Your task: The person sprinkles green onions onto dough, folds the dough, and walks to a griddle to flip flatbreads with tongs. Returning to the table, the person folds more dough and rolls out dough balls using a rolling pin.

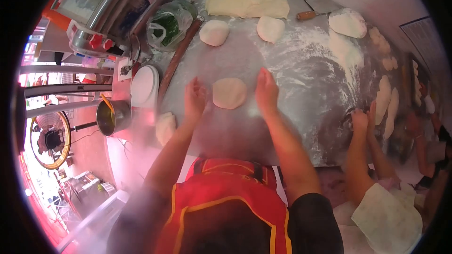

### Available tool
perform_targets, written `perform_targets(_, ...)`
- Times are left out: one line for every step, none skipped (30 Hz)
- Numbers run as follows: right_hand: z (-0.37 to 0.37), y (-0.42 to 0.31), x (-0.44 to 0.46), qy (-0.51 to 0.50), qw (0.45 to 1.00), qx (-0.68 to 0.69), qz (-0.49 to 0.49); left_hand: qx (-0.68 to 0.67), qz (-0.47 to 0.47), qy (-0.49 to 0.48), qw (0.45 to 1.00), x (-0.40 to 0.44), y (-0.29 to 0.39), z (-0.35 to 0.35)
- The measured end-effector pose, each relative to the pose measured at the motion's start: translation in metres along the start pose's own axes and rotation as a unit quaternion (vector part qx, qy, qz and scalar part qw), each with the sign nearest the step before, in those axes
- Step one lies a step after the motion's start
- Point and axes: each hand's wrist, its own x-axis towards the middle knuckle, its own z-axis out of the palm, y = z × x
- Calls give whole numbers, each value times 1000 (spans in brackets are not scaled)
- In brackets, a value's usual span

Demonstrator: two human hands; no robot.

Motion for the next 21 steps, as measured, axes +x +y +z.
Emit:
perform_targets(24,11,-9,31,994,-38,-96,9,-4,-19,1000,1,1,1)
perform_targets(42,15,-15,62,977,-74,-191,18,-7,-39,999,4,3,5)
perform_targets(50,13,-19,1,966,-69,-250,28,-10,-59,998,6,6,9)
perform_targets(59,12,-24,-6,959,-95,-267,40,-3,-61,997,6,9,16)
perform_targets(69,11,-27,-12,951,-121,-284,51,3,-63,997,6,14,26)
perform_targets(74,7,-30,-20,941,-148,-303,62,8,-63,996,7,22,30)
perform_targets(71,5,-34,-43,924,-209,-317,48,-31,-99,993,10,28,28)
perform_targets(73,8,-35,-43,933,-192,-301,34,-69,-135,988,14,46,19)
perform_targets(78,12,-33,-43,941,-175,-285,19,-106,-170,979,15,55,12)
perform_targets(80,14,-32,-40,948,-159,-272,-8,-89,-168,982,15,42,14)
perform_targets(78,16,-30,-60,950,-162,-259,-35,-71,-163,983,18,20,20)
perform_targets(73,18,-27,-80,951,-166,-248,-62,-53,-157,984,21,2,23)
perform_targets(70,19,-25,-101,952,-169,-235,-29,-21,-111,993,14,-7,20)
perform_targets(66,18,-24,-89,952,-156,-248,5,9,-65,998,-5,-16,17)
perform_targets(62,14,-24,-76,952,-143,-260,41,39,-21,998,-18,-19,13)
perform_targets(60,12,-26,-63,952,-130,-271,-13,-13,-40,999,-26,-19,16)
perform_targets(66,17,-29,-65,942,-164,-286,-68,-66,-58,994,-37,-9,24)
perform_targets(75,24,-30,-67,930,-198,-303,-124,-117,-75,983,-42,-3,31)
perform_targets(86,29,-26,-67,915,-229,-325,-191,-137,-91,968,-35,-9,36)
perform_targets(87,23,-27,-58,917,-222,-325,-242,-156,-108,951,-34,-2,28)
perform_targets(78,15,-34,-53,920,-215,-324,-293,-178,-124,931,-37,13,14)
